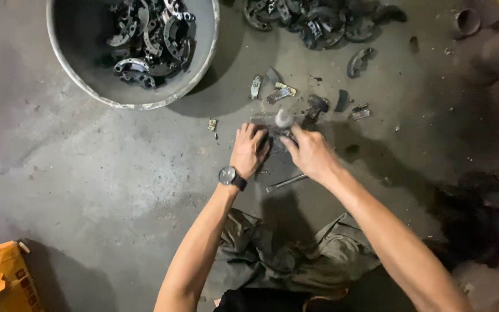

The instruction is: The person sits on the floor and uses a hammer to strike used brake shoe assemblies against a metal block, breaking them apart. They pick each shoe piece by hand, hammer it, and toss the broken pieces into a large metal bowl filled with similar parts.

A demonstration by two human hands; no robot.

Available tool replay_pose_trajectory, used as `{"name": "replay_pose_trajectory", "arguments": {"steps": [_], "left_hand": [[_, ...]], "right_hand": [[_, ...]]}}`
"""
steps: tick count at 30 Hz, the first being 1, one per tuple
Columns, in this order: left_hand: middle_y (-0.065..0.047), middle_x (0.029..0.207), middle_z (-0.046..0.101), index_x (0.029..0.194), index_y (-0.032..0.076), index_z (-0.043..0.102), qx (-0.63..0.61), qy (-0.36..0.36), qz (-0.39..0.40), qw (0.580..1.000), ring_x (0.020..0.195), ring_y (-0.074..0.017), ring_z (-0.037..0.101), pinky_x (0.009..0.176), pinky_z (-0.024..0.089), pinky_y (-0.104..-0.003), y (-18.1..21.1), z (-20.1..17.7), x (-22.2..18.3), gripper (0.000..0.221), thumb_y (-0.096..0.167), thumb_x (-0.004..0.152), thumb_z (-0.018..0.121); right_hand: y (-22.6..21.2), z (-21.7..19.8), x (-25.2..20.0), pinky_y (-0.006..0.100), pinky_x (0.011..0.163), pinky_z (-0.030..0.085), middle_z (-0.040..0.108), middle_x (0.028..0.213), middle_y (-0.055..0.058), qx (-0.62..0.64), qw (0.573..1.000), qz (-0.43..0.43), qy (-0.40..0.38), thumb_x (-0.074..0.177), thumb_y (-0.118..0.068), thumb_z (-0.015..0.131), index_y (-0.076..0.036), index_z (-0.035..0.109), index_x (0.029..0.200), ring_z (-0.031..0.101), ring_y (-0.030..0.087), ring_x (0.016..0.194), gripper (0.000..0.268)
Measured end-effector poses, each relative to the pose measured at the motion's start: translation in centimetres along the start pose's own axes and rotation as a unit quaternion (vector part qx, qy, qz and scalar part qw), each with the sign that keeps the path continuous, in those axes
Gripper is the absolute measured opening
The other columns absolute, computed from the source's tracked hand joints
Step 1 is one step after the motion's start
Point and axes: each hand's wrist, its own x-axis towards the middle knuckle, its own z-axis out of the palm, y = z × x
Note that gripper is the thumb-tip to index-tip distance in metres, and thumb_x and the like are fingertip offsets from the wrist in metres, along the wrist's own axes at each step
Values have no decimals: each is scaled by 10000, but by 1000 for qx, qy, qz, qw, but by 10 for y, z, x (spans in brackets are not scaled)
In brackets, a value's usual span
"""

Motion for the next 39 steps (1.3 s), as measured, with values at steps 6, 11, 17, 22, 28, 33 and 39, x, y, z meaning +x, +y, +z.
{"name": "replay_pose_trajectory", "arguments": {"steps": [6,11,17,22,28,33,39], "left_hand": [[-144,1146,603,1173,26,655,-7,-3,-14,1000,1085,-359,538,926,450,-457,-6,7,-5,308,109,884,721],[-150,1130,590,1172,32,671,3,-4,-20,1000,1084,-367,535,919,441,-477,-2,4,-3,329,127,863,731],[-161,1111,566,1125,34,661,22,-2,-42,999,1067,-371,519,903,432,-487,-3,9,-15,294,147,863,733],[-150,1084,572,1117,22,657,30,10,-38,999,1061,-362,523,912,422,-482,-7,11,-11,280,155,881,731],[-140,1079,590,1113,32,672,8,6,-50,999,1045,-357,533,904,425,-474,0,9,-15,245,146,901,720],[-150,1140,599,1104,17,656,13,41,-48,998,1077,-361,534,930,427,-480,3,10,-16,267,153,883,719],[-143,1082,590,1102,33,666,10,37,-57,998,1050,-362,533,896,430,-483,4,13,-16,236,154,905,715]], "right_hand": [[-45,-51,31,350,323,465,678,689,128,8,977,180,-109,1067,-182,567,20,678,1065,575,203,417,230],[0,-13,-16,295,459,516,701,797,121,29,998,33,42,1140,-202,561,-11,652,1072,642,133,584,222],[-33,-50,7,308,319,434,673,631,106,-34,953,268,-137,1059,-204,575,-4,684,1138,558,164,400,241],[-10,-28,-23,267,484,508,699,843,105,130,978,113,116,1171,-197,558,-16,607,1123,634,105,573,193],[-24,-37,3,324,339,445,653,579,123,-14,949,269,-163,1041,-166,606,4,671,1141,559,172,396,208],[-55,-57,-2,244,511,555,707,854,130,112,980,140,87,1125,-155,598,28,642,1121,672,141,639,189],[14,-10,-33,299,491,506,699,743,145,-27,986,139,-88,1005,-163,678,71,686,1134,651,150,545,267]]}}
